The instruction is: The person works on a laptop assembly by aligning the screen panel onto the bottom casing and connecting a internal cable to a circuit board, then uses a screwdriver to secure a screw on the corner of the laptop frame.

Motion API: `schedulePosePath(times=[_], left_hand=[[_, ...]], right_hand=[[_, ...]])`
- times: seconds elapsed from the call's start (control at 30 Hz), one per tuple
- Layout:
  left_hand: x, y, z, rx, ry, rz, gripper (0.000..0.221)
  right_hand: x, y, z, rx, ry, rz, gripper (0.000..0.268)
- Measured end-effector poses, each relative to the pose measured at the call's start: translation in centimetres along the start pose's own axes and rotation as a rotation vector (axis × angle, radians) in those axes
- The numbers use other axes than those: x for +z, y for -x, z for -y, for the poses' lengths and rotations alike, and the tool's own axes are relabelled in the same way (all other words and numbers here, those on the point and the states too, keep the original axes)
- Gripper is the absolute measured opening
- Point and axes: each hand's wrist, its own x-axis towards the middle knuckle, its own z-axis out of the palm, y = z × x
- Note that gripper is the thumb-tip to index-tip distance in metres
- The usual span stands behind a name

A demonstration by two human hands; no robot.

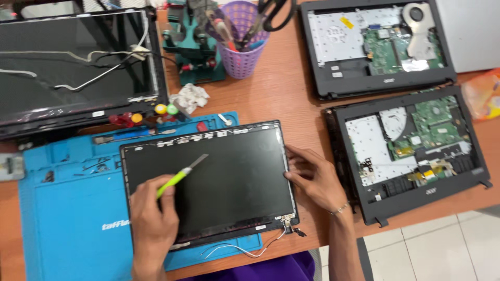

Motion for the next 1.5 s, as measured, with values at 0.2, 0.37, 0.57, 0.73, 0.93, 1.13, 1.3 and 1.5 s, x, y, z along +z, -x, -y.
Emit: schedulePosePath(times=[0.2,0.37,0.57,0.73,0.93,1.13,1.3,1.5], left_hand=[[-2.5,2.1,5.0,-0.203,0.203,-0.145,0.020],[-1.6,3.1,6.9,-0.436,0.368,-0.147,0.025],[-2.1,2.6,6.3,-0.351,0.425,-0.166,0.027],[-4.5,3.1,7.5,-0.296,0.408,-0.277,0.025],[-7.7,3.8,9.8,-0.481,0.302,-0.367,0.023],[-9.5,4.1,11.5,-0.381,0.180,-0.413,0.022],[-9.2,4.4,13.6,-0.559,0.297,-0.367,0.024],[-8.3,4.6,14.7,-0.463,0.213,-0.360,0.024]], right_hand=[[0.4,0.6,-0.1,0.074,-0.017,-0.040,0.066],[0.6,0.4,-1.4,0.099,-0.032,-0.036,0.065],[1.2,0.4,1.1,0.102,0.191,-0.083,0.066],[4.9,0.8,7.2,-0.314,0.513,-0.080,0.065],[13.4,0.3,11.6,-0.482,0.516,0.254,0.060],[20.7,-2.2,12.2,-0.697,0.554,0.358,0.053],[24.5,-4.4,11.5,-0.828,0.537,0.287,0.044],[27.9,-7.0,11.5,-0.912,0.613,0.316,0.045]])
